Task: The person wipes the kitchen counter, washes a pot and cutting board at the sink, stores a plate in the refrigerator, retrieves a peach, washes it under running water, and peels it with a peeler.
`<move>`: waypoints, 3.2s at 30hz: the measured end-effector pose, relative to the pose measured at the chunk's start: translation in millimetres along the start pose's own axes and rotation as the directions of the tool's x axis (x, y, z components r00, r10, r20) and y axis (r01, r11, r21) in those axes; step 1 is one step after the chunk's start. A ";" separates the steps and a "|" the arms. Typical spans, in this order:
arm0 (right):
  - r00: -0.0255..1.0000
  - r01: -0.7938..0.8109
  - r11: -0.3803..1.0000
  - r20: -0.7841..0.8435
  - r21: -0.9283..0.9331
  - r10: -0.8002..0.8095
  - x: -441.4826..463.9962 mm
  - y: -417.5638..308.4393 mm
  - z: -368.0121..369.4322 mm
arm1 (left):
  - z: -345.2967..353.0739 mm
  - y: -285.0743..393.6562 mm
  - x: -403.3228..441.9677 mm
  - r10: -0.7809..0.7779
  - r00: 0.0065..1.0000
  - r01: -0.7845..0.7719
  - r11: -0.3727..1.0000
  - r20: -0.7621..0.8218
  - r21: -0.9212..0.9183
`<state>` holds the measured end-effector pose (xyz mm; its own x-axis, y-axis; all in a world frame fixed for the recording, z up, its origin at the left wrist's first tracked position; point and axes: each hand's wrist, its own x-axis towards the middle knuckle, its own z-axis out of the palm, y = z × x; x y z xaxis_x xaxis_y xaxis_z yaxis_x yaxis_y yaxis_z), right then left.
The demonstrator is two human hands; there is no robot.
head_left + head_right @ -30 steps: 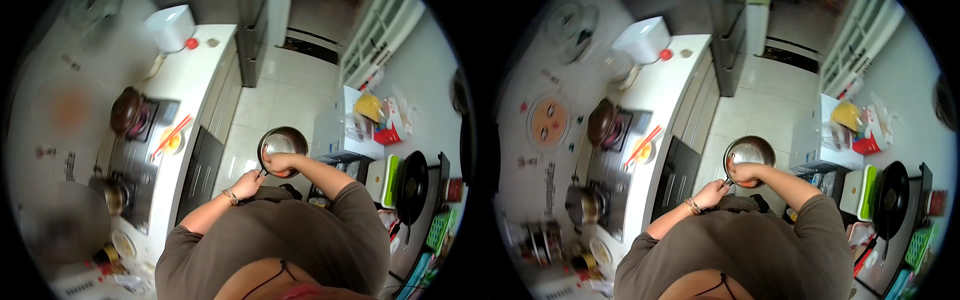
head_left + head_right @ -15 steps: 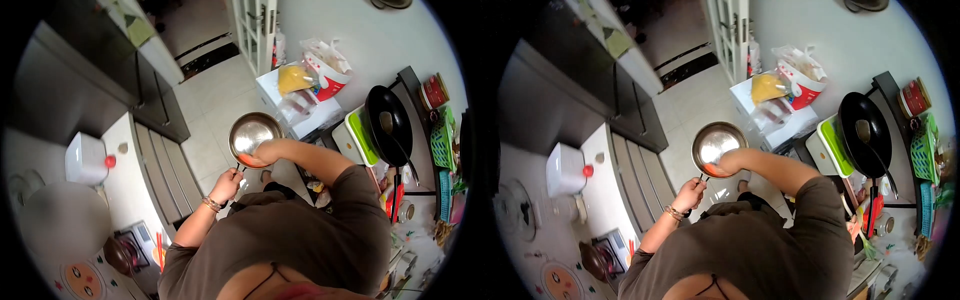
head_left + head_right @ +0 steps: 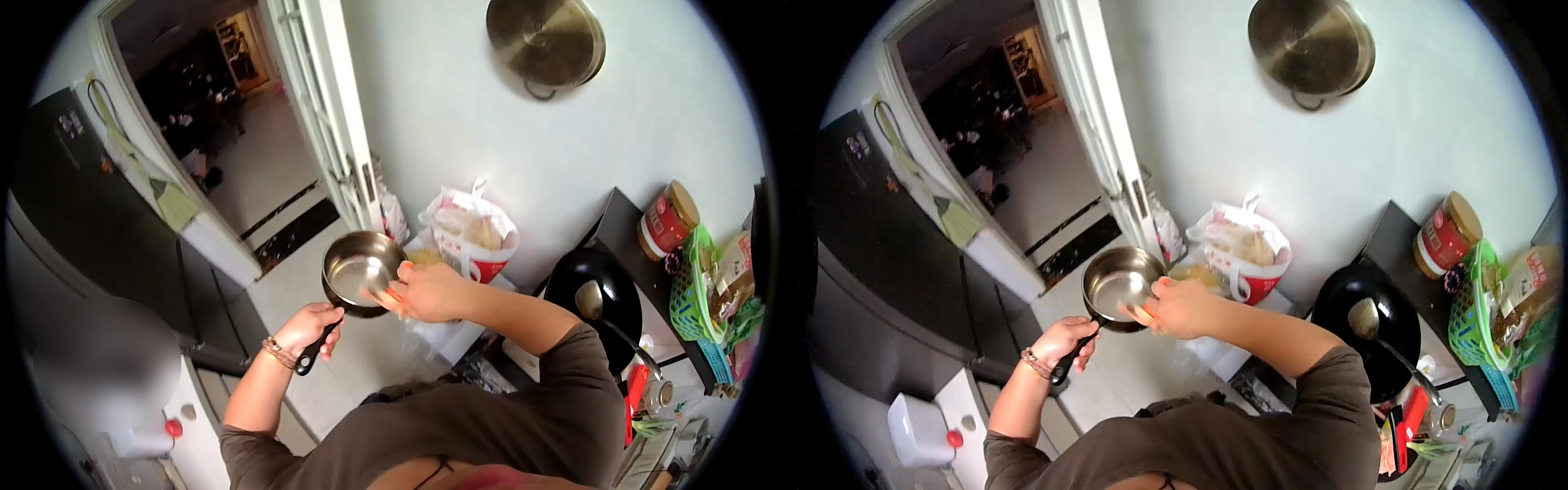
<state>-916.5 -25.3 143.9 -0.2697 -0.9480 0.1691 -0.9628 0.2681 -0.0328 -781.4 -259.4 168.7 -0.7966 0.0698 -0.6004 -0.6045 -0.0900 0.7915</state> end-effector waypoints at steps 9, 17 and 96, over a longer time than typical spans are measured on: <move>0.887 -0.040 0.935 -0.419 0.353 0.196 21.2 105.2 -16.1 | -52.6 152.1 72.3 0.173 0.873 -0.130 0.984 0.457 -0.125; 0.415 0.347 0.465 -0.578 0.814 0.702 99.9 187.9 -116.6 | -99.6 261.7 138.2 0.707 0.515 -0.529 0.707 0.485 -0.470; -0.995 0.011 0.097 0.001 0.995 0.100 -325.3 -506.0 100.4 | 443.5 -286.5 -123.1 -0.418 -0.349 -0.731 0.681 0.839 0.036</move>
<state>-343.0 130.2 6.5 0.1722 0.9698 -0.1730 -0.1106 -0.1555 -0.9816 -509.6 198.4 66.4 0.5320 0.8463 -0.0262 0.1706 -0.0769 0.9823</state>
